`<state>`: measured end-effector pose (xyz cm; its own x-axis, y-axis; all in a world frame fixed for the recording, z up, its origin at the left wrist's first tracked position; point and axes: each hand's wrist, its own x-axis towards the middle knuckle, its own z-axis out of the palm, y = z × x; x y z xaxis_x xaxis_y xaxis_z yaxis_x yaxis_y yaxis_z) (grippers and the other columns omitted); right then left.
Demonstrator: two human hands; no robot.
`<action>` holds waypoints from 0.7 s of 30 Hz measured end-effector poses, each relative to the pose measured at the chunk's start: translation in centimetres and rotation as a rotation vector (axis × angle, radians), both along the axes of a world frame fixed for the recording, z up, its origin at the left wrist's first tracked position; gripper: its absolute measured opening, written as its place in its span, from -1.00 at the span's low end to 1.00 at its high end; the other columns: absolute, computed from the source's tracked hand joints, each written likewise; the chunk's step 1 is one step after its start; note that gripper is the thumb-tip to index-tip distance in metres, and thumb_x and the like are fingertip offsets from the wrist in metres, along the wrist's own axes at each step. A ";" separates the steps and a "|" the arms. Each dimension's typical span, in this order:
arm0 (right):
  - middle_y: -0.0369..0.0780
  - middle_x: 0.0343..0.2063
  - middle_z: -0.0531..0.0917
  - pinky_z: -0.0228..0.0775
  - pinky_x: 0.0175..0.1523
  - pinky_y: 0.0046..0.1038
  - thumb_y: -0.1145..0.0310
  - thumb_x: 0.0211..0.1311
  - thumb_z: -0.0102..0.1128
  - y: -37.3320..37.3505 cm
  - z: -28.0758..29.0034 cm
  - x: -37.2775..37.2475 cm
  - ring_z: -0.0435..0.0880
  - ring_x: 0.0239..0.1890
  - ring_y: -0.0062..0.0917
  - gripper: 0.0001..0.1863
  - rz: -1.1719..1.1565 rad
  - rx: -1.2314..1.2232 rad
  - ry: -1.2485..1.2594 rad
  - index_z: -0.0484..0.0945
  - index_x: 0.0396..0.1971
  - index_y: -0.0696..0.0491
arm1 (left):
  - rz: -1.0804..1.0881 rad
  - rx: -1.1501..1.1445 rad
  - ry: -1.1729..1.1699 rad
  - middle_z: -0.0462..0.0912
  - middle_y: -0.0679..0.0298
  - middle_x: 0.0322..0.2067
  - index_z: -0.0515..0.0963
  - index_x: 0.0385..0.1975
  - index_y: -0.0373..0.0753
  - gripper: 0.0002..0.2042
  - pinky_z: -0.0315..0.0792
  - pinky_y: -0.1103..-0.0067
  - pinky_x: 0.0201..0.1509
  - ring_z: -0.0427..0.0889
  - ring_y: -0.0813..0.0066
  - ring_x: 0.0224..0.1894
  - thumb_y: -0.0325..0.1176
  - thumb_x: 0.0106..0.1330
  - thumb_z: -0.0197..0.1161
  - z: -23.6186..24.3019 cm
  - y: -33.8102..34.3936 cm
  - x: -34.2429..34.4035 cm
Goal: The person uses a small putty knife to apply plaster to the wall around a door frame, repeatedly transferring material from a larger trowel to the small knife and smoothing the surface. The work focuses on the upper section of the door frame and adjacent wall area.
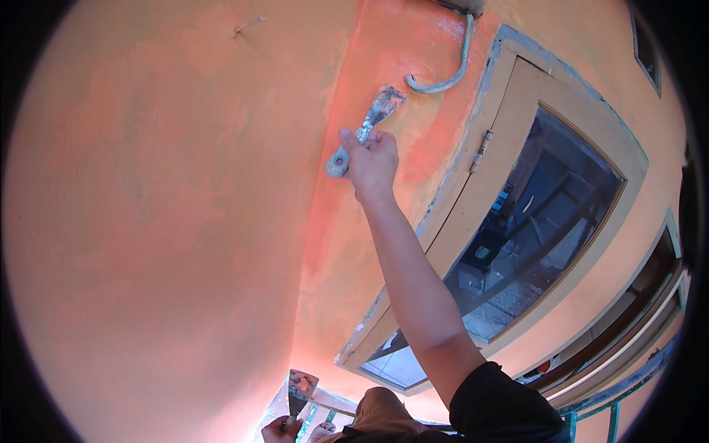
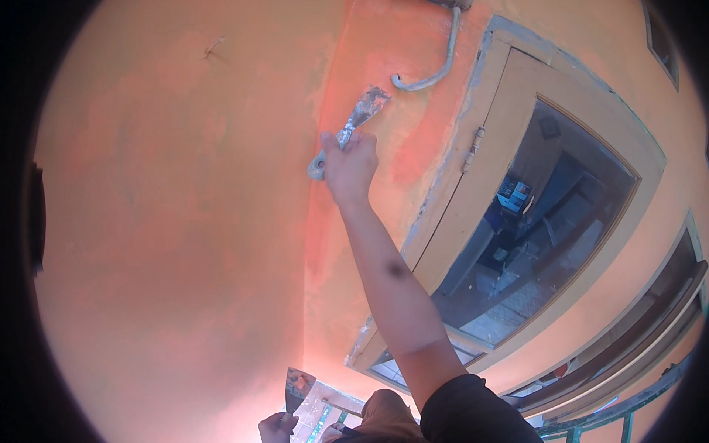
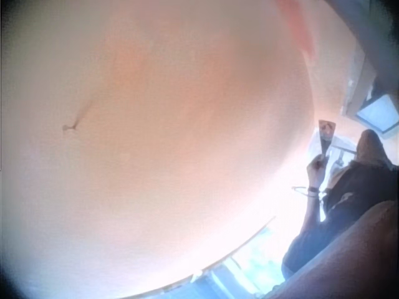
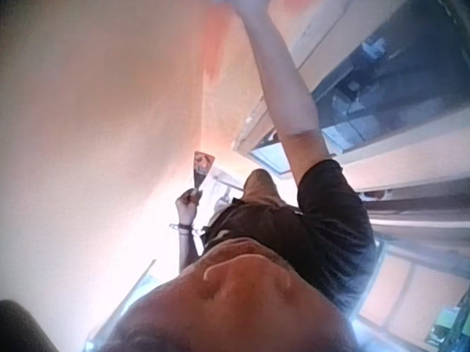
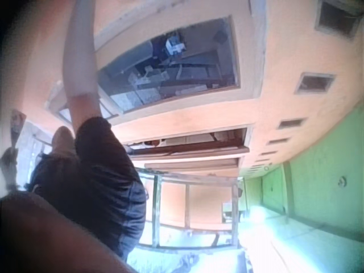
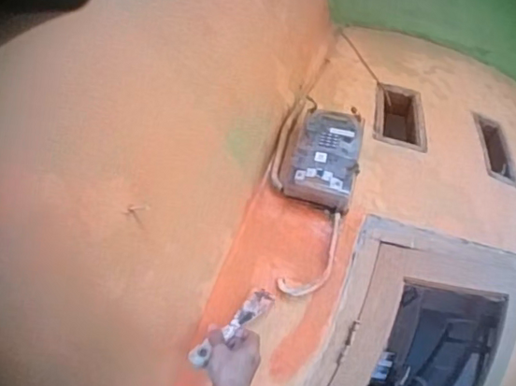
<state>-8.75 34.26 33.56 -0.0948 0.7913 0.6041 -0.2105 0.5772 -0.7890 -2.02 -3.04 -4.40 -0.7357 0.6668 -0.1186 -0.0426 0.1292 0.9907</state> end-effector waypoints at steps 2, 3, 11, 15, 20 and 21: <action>-0.17 -0.52 0.53 0.45 -0.44 -0.52 0.35 0.03 0.30 0.3 0.6 0.0 0.56 -0.52 -0.54 -0.59 -0.001 0.020 -0.011 0.30 -0.30 0.28 | 0.006 0.012 -0.038 0.50 0.39 -0.65 0.57 -0.31 -0.45 -0.82 0.25 0.74 -0.58 0.35 0.73 -0.62 -0.44 0.22 0.21 -0.5 0.0 0.2; -0.17 -0.53 0.53 0.45 -0.44 -0.52 0.35 0.03 0.30 -0.2 0.8 0.1 0.57 -0.52 -0.54 -0.59 -0.011 0.000 -0.012 0.30 -0.30 0.29 | 0.008 0.017 -0.058 0.50 0.39 -0.65 0.57 -0.31 -0.45 -0.82 0.25 0.74 -0.58 0.35 0.73 -0.62 -0.43 0.22 0.21 -0.6 -0.2 0.2; -0.16 -0.52 0.52 0.48 -0.55 -0.51 0.34 0.02 0.30 -1.0 2.1 1.1 0.60 -0.52 -0.52 -0.58 -0.036 0.006 -0.032 0.30 -0.30 0.29 | 0.004 0.009 -0.028 0.51 0.37 -0.65 0.57 -0.32 -0.45 -0.82 0.27 0.73 -0.57 0.37 0.73 -0.61 -0.42 0.23 0.20 -1.0 -0.7 0.0; -0.14 -0.52 0.52 0.50 -0.63 -0.46 0.36 0.01 0.30 -0.6 2.5 1.4 0.57 -0.58 -0.50 -0.64 0.073 -0.139 0.020 0.33 -0.38 0.28 | -0.020 -0.018 -0.029 0.50 0.38 -0.66 0.57 -0.33 -0.45 -0.81 0.27 0.72 -0.57 0.35 0.73 -0.62 -0.41 0.23 0.19 0.7 -0.5 -0.1; -0.14 -0.53 0.52 0.50 -0.68 -0.42 0.40 0.04 0.27 -1.0 2.8 1.1 0.58 -0.59 -0.52 -0.73 0.216 -0.230 0.041 0.37 -0.49 0.25 | -0.027 -0.047 -0.081 0.48 0.38 -0.69 0.58 -0.37 -0.42 -0.81 0.24 0.71 -0.62 0.35 0.71 -0.67 -0.38 0.18 0.24 0.1 -0.9 -0.6; -0.15 -0.53 0.52 0.50 -0.68 -0.43 0.40 0.04 0.26 -0.9 2.5 1.1 0.57 -0.59 -0.52 -0.73 0.226 -0.250 0.052 0.37 -0.50 0.25 | -0.033 0.032 -0.038 0.47 0.40 -0.66 0.57 -0.34 -0.45 -0.81 0.26 0.72 -0.57 0.34 0.73 -0.61 -0.40 0.23 0.19 0.3 -0.7 -0.6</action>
<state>-7.65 33.36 36.08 -0.2588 0.8782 0.4023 -0.3547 0.3010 -0.8852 -2.60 -3.78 -4.14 -0.7084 0.6948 -0.1241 -0.0762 0.0995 0.9921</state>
